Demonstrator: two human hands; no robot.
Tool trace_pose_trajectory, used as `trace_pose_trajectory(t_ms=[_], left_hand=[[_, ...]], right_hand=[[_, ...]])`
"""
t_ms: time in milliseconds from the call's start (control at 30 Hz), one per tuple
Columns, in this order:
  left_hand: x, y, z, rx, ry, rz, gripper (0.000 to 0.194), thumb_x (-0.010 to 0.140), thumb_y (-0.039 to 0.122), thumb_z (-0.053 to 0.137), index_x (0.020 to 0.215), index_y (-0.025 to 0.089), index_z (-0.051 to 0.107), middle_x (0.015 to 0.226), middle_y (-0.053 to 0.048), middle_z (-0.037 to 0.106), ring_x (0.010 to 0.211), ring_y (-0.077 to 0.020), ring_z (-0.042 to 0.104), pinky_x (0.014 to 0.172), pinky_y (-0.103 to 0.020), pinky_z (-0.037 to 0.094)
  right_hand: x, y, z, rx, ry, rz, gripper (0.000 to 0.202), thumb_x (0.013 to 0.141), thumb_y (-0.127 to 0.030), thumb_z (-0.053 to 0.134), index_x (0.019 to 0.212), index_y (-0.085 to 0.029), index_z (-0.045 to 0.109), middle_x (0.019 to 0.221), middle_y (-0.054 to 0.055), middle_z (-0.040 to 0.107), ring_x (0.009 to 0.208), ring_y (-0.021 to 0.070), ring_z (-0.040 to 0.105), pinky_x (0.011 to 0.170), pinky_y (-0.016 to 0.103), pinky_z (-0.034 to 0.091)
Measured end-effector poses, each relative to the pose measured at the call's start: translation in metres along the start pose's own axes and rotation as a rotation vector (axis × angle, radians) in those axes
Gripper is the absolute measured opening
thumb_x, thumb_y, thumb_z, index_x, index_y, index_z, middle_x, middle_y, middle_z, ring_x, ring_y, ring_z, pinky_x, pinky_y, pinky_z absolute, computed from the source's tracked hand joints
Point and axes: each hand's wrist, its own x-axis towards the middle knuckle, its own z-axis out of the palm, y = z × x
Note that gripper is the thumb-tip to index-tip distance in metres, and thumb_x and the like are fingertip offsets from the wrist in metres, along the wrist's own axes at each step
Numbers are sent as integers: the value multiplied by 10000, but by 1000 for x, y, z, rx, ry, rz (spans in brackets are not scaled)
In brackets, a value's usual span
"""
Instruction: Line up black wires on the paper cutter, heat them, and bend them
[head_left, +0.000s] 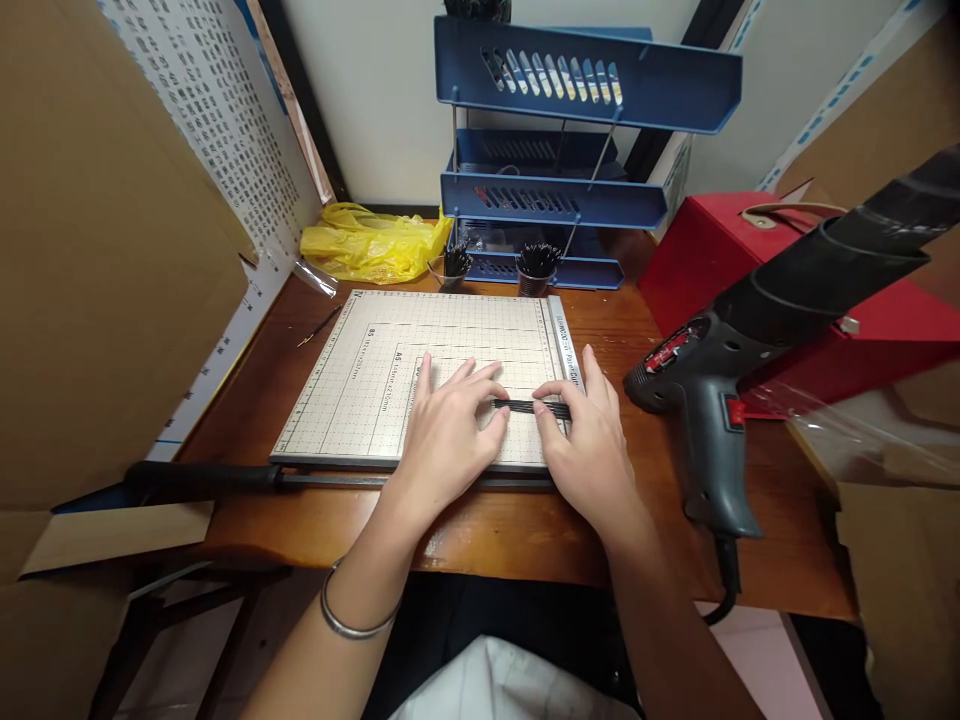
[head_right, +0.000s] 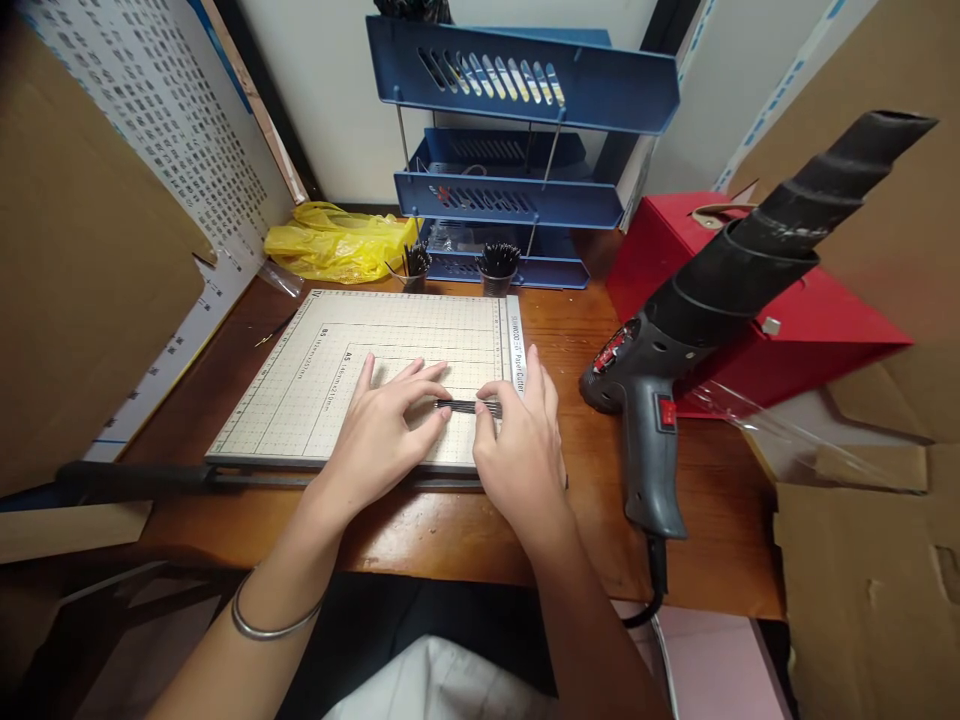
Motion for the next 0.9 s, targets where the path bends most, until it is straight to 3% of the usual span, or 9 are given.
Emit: trace_pose_trajectory(t_ms=[100,300,467,700,900], left_hand=[[-1,0,1,-2,10,7,93,944,238,602,951,251,694,1400,-16,663,1408,-296,528,1269,-661,82],[-2,-1,2,1,18,13,95,946,235,606,947,251,699,1396,-13,667,1409,-291,527,1270,-654,74],[-6,-2,0,11,36,10,112,947,278,633,1036,255,697,1434,-22,639,1416,-286,521,1272,-650,79],[-33,3,1,239,70,60,473,1010,452,539,1407,197,572,1512,-86,562,1457,-340,457,1264,-654,142],[-43,5,9,369,36,96,515,1043,502,444,1433,193,572,1563,-96,501,1482,-364,410,1248,-648,212]], right_hand=[[0,-2,2,-15,19,22,201,956,-352,540,1030,-214,665,1683,160,252,1514,366,295,1118,599,361],[2,-6,6,-116,54,67,471,960,-449,526,1330,-162,578,1673,227,235,1487,411,323,1095,621,384],[1,-5,7,-136,70,76,501,941,-443,552,1359,-168,556,1659,224,275,1473,408,344,1062,623,414],[0,-5,8,-121,93,84,503,928,-446,570,1352,-176,563,1643,214,318,1458,406,376,1076,607,409],[1,-5,8,-128,92,89,504,928,-439,584,1357,-175,567,1639,202,334,1461,397,381,1078,601,422]])
